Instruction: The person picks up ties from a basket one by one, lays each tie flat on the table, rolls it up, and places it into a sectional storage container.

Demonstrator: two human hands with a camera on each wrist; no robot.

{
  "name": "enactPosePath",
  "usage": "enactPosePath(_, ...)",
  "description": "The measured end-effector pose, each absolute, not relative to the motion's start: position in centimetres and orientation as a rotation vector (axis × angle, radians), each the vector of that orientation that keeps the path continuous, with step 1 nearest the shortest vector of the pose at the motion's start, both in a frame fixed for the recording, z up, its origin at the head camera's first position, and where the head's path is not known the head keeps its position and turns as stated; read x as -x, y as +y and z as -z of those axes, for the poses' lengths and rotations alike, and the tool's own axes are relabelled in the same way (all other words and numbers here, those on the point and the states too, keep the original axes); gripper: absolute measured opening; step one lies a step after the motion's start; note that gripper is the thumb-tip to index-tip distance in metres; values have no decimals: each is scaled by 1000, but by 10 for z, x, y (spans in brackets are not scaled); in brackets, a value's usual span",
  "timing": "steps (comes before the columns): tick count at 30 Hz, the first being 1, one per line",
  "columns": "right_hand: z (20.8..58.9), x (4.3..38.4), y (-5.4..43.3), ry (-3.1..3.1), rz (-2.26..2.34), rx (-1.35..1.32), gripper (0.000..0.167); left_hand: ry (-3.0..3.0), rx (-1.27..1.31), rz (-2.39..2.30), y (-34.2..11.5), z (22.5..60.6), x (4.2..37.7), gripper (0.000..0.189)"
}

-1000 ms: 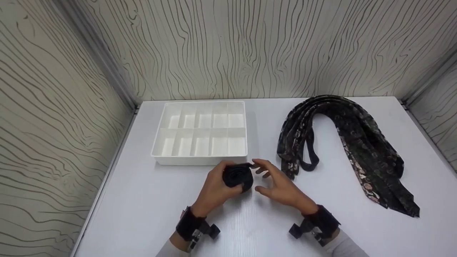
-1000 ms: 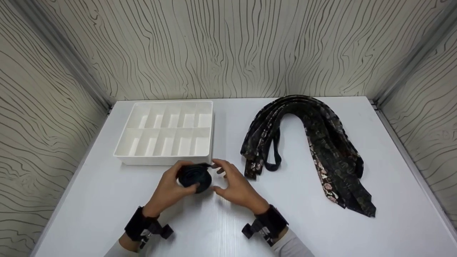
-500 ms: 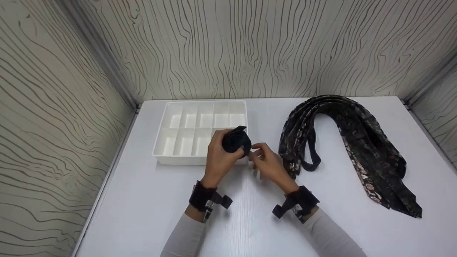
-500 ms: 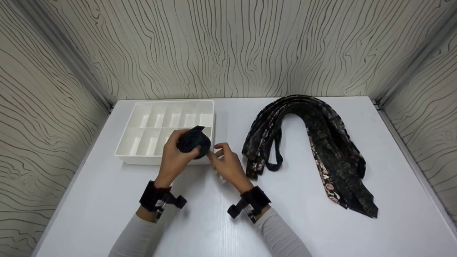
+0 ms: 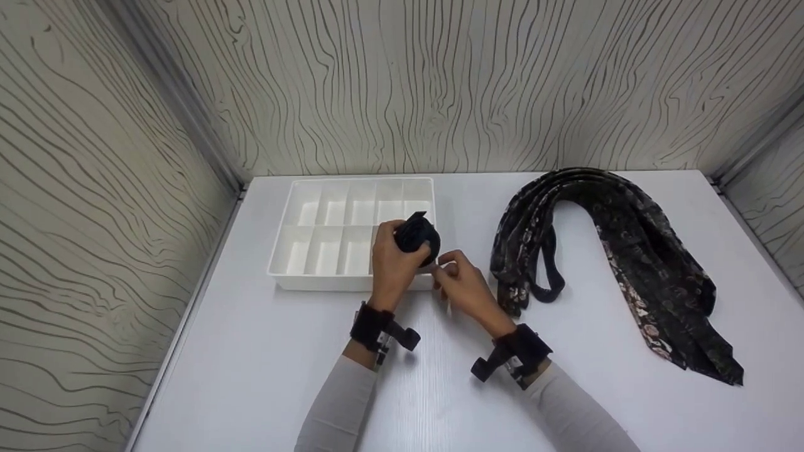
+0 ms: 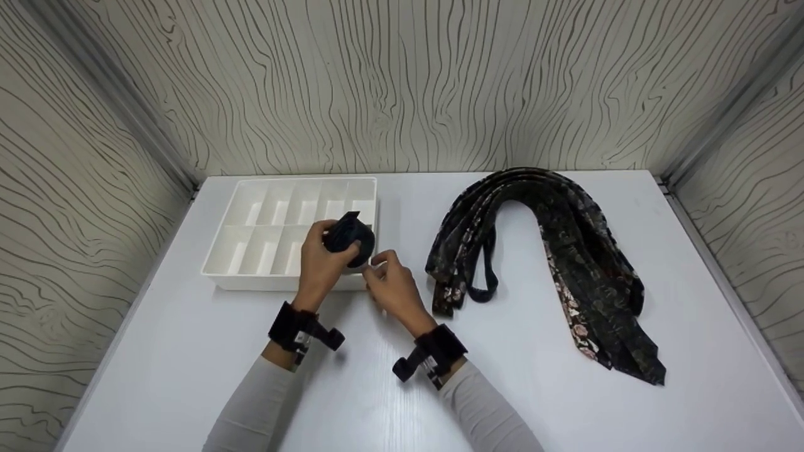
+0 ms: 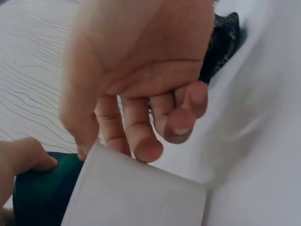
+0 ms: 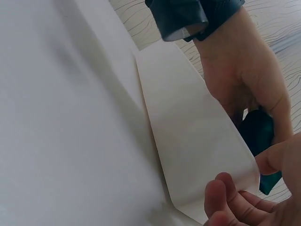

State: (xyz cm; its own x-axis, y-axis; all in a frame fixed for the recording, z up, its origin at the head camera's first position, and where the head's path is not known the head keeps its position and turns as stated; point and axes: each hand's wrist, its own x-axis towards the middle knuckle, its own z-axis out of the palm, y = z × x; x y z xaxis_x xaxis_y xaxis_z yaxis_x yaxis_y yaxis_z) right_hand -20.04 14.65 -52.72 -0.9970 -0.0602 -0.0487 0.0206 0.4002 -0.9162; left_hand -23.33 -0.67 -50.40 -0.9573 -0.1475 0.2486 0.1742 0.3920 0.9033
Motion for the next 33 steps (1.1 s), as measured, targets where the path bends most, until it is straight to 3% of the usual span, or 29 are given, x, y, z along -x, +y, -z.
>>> enactPosePath(33, 526, 202, 151, 2495, 1712, 81, 23, -2605, 50, 907, 16, 501, 236, 50)
